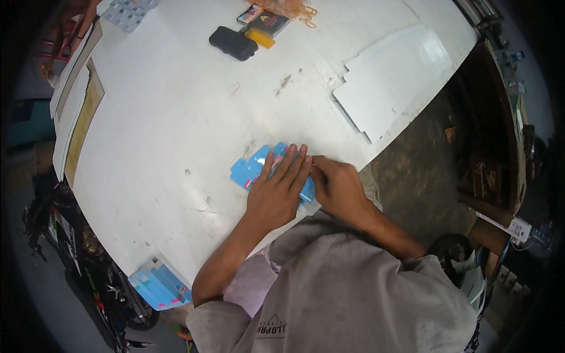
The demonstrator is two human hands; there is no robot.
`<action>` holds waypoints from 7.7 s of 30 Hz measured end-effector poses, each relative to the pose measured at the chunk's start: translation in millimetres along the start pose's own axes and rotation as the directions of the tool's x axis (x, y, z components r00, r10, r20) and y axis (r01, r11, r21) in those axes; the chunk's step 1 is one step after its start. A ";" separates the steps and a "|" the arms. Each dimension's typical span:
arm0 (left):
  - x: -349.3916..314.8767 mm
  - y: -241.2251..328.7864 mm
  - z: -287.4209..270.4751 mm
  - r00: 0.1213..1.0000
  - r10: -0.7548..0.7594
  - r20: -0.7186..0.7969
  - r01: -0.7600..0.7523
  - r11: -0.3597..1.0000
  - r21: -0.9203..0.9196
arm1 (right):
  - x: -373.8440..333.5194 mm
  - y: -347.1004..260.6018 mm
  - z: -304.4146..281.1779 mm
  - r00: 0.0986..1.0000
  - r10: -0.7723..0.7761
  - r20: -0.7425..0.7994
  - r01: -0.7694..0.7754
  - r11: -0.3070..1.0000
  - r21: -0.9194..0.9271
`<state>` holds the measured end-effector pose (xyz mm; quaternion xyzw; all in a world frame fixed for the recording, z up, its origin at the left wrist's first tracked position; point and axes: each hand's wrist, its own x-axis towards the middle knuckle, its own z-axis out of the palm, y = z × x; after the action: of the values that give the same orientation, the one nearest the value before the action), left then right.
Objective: The person stacks blue printed paper sheets on a white table, aligns them, and secures the stack with a rubber band. The person then moves a cardboard sheet aside and continues stacking more blue sheets.
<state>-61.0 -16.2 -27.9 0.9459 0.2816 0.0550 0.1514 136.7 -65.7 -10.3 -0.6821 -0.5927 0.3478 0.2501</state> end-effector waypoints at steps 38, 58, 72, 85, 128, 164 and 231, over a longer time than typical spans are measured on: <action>24.2 -2.8 -19.4 0.997 0.004 -0.071 -0.022 0.967 -0.252 | 39.0 38.6 -36.9 0.886 -0.140 -0.443 0.126 0.990 -0.061; 24.8 2.0 -19.6 0.998 -0.064 0.013 0.066 0.962 -0.265 | 48.0 52.3 -55.7 0.814 -0.407 -0.415 0.185 0.858 -0.479; 27.4 1.5 -8.6 0.999 0.037 0.023 -0.037 0.999 0.039 | 16.9 -5.2 -24.0 0.953 0.150 0.264 -0.195 0.969 0.154; 28.7 -2.8 3.1 0.995 -0.010 -0.101 -0.016 0.966 -0.258 | 30.5 18.3 -32.5 0.891 -0.345 -0.294 0.243 0.911 -0.334; 31.1 -1.1 -8.6 1.000 0.005 0.018 -0.003 0.994 -0.106 | 41.2 7.5 -59.8 0.942 -0.095 -0.323 0.057 0.991 -0.124; 41.1 -2.2 -9.9 0.994 0.069 -0.082 -0.085 0.974 -0.210 | 45.7 44.9 -55.9 0.877 -0.150 -0.456 0.093 0.985 -0.145; 41.8 4.2 -24.5 1.000 -0.010 -0.001 0.010 0.973 -0.232 | 54.4 86.7 -76.9 0.820 -0.335 -0.463 0.139 0.903 -0.406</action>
<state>-28.6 9.6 -2.5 0.9203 0.2781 0.0878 0.2609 254.0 -21.8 -36.6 -0.7035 -0.6364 0.0022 0.3163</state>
